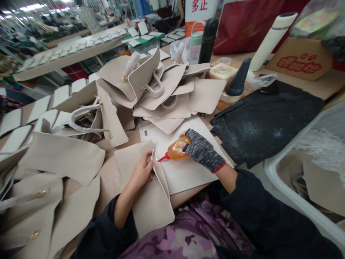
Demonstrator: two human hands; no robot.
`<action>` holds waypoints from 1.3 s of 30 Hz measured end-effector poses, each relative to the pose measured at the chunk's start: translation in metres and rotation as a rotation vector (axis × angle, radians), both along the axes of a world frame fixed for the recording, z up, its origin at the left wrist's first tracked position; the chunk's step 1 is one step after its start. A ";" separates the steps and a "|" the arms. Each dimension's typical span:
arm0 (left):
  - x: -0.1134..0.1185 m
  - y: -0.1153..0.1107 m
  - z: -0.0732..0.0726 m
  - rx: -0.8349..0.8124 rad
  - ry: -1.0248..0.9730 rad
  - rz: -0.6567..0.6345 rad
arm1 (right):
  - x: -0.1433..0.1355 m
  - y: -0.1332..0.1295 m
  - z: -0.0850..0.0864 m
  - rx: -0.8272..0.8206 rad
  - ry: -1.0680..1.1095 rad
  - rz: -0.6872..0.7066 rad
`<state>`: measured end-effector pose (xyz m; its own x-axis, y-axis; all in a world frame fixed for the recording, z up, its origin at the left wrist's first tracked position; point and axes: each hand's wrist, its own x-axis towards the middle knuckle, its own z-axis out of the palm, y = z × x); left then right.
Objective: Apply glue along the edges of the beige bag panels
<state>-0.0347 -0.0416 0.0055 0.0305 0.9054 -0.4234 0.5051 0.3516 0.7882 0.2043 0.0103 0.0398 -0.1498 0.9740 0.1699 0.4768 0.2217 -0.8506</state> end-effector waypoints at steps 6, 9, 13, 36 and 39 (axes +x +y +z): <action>0.000 -0.002 -0.003 0.053 0.056 -0.015 | 0.007 -0.015 0.003 -0.010 -0.026 0.026; 0.001 -0.003 -0.001 0.094 0.101 -0.020 | 0.012 -0.022 0.005 0.011 -0.038 0.034; 0.004 -0.003 0.003 0.114 0.166 -0.026 | 0.017 -0.030 0.007 0.016 -0.074 0.028; 0.006 -0.008 -0.003 0.219 0.248 -0.041 | 0.032 -0.073 0.018 -0.065 -0.055 0.051; 0.005 -0.009 -0.003 0.229 0.246 -0.046 | 0.034 -0.077 0.022 -0.091 -0.079 0.063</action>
